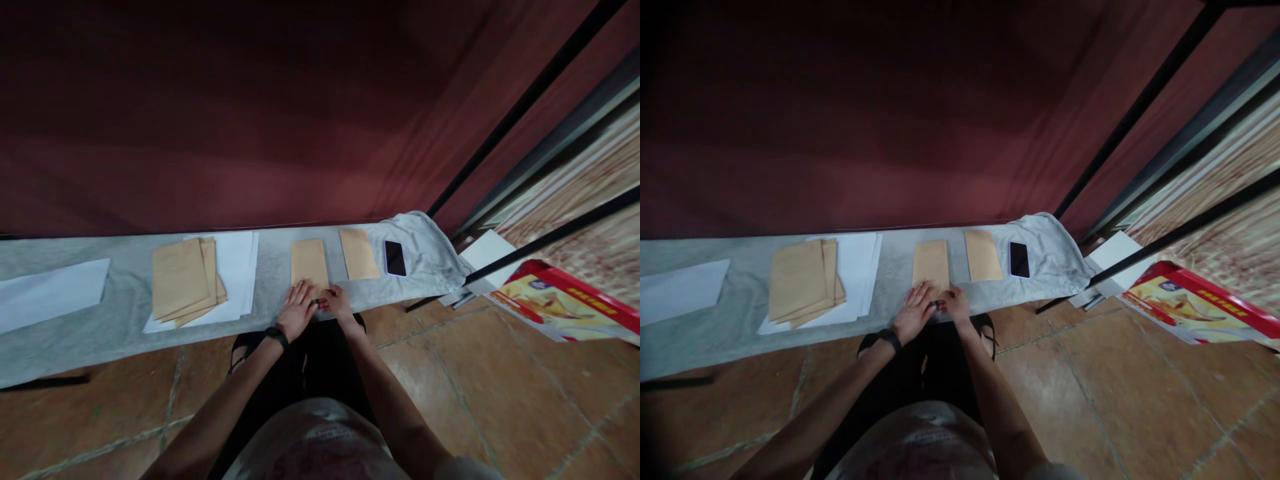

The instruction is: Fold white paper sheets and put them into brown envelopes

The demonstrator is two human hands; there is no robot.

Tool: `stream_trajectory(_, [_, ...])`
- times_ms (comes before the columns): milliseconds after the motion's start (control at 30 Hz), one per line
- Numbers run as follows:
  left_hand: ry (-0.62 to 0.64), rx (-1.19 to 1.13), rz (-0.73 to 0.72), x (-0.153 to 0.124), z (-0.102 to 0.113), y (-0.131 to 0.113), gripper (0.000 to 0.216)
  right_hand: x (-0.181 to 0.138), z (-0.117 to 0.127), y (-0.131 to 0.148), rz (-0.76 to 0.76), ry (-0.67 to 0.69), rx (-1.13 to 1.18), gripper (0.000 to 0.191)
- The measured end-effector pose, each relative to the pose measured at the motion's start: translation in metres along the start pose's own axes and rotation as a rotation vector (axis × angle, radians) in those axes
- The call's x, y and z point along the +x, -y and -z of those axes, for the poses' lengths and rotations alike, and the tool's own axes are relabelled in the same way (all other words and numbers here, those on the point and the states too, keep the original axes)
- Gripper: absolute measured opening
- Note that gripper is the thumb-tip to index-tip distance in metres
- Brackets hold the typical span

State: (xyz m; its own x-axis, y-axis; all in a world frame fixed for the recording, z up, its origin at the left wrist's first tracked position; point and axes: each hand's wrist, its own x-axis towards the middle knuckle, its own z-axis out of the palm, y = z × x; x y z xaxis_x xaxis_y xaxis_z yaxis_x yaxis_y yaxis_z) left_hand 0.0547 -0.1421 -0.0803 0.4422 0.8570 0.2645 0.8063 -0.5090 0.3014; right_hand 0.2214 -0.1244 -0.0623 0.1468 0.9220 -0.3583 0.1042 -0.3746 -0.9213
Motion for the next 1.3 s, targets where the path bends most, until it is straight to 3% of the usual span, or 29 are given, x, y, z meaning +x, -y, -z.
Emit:
stream_trajectory(133, [0.112,0.098,-0.073,-0.001,-0.005,-0.004,0.059,-0.005,0.009,0.001,0.062,-0.105,-0.198,0.016])
stream_trajectory(267, [0.144,0.14,-0.09,-0.002,0.001,-0.006,0.058,-0.004,0.015,0.004,0.415,-0.238,-0.723,0.028])
stream_trajectory(367, [0.156,0.153,-0.091,-0.001,0.005,-0.009,0.054,0.004,0.011,0.006,0.705,-0.097,-0.959,0.037])
stream_trajectory(433, [0.166,0.163,-0.089,-0.001,0.006,-0.01,0.049,0.014,0.006,0.008,0.771,0.029,-1.062,0.043])
stream_trajectory(633, [0.2,0.155,-0.085,-0.001,0.005,-0.01,0.053,0.054,-0.006,0.02,0.643,0.137,-1.211,0.056])
stream_trajectory(967, [0.222,0.149,-0.093,-0.001,0.006,-0.009,0.06,0.102,-0.021,0.03,0.583,0.057,-1.2,0.064])
stream_trajectory(1133, [0.219,0.159,-0.1,-0.002,0.006,-0.009,0.06,0.11,-0.024,0.028,0.588,0.013,-1.185,0.065])
stream_trajectory(1300, [0.207,0.153,-0.095,0.0,0.007,-0.01,0.06,0.099,-0.02,0.025,0.627,0.025,-1.198,0.066])
